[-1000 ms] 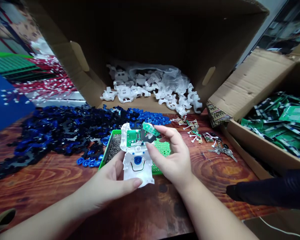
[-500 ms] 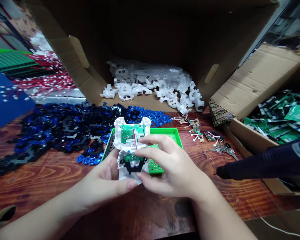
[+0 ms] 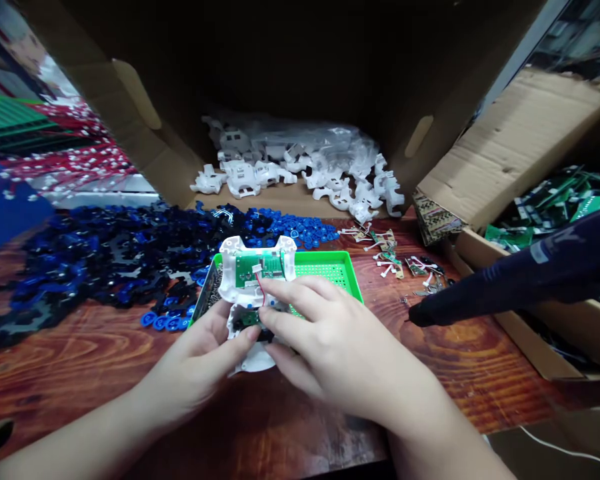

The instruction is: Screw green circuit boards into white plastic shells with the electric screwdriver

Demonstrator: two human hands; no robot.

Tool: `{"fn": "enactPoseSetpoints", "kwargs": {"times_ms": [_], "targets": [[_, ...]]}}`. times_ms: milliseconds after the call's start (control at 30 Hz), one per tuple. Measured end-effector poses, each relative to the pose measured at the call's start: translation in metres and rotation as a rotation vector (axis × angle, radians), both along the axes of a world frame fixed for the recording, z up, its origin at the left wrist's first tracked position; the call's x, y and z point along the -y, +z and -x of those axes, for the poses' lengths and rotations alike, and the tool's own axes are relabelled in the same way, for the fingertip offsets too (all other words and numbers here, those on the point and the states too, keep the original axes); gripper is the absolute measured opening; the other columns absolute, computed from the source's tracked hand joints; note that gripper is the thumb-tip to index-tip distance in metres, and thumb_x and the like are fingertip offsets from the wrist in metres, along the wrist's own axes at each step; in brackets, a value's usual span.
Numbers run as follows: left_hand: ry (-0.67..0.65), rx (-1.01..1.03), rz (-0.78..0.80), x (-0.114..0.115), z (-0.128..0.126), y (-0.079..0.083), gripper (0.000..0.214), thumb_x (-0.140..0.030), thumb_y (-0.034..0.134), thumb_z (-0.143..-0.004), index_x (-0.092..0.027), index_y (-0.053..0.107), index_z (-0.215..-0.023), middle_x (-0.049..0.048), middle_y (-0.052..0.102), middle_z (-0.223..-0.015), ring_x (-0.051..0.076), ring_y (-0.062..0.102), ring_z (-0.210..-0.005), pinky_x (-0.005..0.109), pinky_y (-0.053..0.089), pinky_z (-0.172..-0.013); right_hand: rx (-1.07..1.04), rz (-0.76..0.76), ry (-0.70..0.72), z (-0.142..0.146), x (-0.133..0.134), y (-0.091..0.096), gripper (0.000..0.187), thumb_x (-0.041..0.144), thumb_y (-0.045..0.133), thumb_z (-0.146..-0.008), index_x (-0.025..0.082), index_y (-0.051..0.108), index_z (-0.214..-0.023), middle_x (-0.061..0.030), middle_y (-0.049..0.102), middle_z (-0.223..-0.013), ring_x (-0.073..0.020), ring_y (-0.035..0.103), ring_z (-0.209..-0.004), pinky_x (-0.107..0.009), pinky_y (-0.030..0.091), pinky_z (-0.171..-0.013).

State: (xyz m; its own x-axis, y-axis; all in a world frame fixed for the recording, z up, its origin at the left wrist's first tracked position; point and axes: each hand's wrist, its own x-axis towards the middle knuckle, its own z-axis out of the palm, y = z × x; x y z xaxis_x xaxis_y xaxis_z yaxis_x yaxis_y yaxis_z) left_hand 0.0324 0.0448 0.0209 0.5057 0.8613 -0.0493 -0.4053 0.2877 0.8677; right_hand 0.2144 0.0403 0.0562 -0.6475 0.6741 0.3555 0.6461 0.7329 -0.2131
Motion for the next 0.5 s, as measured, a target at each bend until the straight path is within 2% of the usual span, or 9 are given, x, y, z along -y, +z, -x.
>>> {"fn": "enactPoseSetpoints", "kwargs": {"times_ms": [67,133,233,300,400,433,500], "targets": [[-0.008,0.002,0.009,-0.001,0.000,0.001,0.060,-0.014,0.050,-0.089,-0.035,0.025,-0.138,0.0017,0.046,-0.137,0.020,0.043,-0.124,0.027,0.042,-0.098,-0.020,-0.008,0.014,0.001,0.001,0.000,0.030,0.022,0.051,-0.084,0.017,0.056,-0.114,-0.0078,0.048,-0.130,-0.0199,0.046,-0.113,-0.037,0.041,-0.098],[-0.008,0.001,0.017,-0.001,0.001,0.002,0.059,-0.016,0.050,-0.089,-0.035,0.024,-0.139,0.0014,0.045,-0.138,0.020,0.042,-0.125,0.028,0.041,-0.099,-0.135,-0.009,-0.014,0.005,0.001,0.000,0.029,0.019,0.052,-0.083,0.017,0.056,-0.111,-0.0084,0.050,-0.125,-0.0185,0.047,-0.112,-0.035,0.041,-0.098],[0.040,-0.027,0.019,-0.003,0.002,0.004,0.059,-0.017,0.051,-0.089,-0.033,0.024,-0.139,0.0022,0.045,-0.138,0.019,0.042,-0.125,0.029,0.037,-0.102,-0.489,0.086,-0.249,0.013,0.001,-0.005,0.023,0.019,0.055,-0.080,0.021,0.055,-0.103,-0.0070,0.055,-0.110,-0.0173,0.051,-0.105,-0.034,0.045,-0.092],[0.075,-0.049,0.015,-0.004,0.002,0.004,0.059,-0.018,0.052,-0.088,-0.030,0.025,-0.139,0.0039,0.046,-0.137,0.020,0.043,-0.124,0.030,0.037,-0.103,-0.714,0.339,-0.404,0.018,0.000,-0.009,0.021,0.026,0.057,-0.080,0.022,0.052,-0.100,-0.0052,0.056,-0.099,-0.0163,0.056,-0.092,-0.032,0.050,-0.079],[0.123,-0.076,0.002,-0.007,0.003,0.001,0.059,-0.020,0.054,-0.086,-0.027,0.028,-0.138,0.0062,0.050,-0.134,0.023,0.045,-0.122,0.033,0.039,-0.100,-0.930,0.819,-0.414,0.025,-0.005,-0.015,0.023,0.034,0.058,-0.079,0.022,0.050,-0.097,-0.0030,0.058,-0.090,-0.0123,0.057,-0.073,-0.026,0.051,-0.063],[0.140,-0.087,0.000,-0.007,0.004,-0.001,0.058,-0.022,0.055,-0.086,-0.027,0.029,-0.138,0.0064,0.051,-0.133,0.024,0.046,-0.121,0.034,0.041,-0.099,-0.991,0.896,-0.403,0.027,-0.008,-0.017,0.025,0.034,0.059,-0.077,0.021,0.049,-0.097,-0.0024,0.058,-0.089,-0.0112,0.056,-0.071,-0.025,0.050,-0.061],[0.169,-0.112,0.000,-0.007,0.005,-0.002,0.057,-0.024,0.057,-0.084,-0.026,0.033,-0.136,0.0065,0.053,-0.130,0.025,0.049,-0.118,0.035,0.042,-0.097,-1.092,0.930,-0.399,0.031,-0.011,-0.019,0.029,0.030,0.063,-0.074,0.021,0.049,-0.098,-0.0017,0.058,-0.089,-0.0100,0.056,-0.073,-0.023,0.049,-0.062]]}}
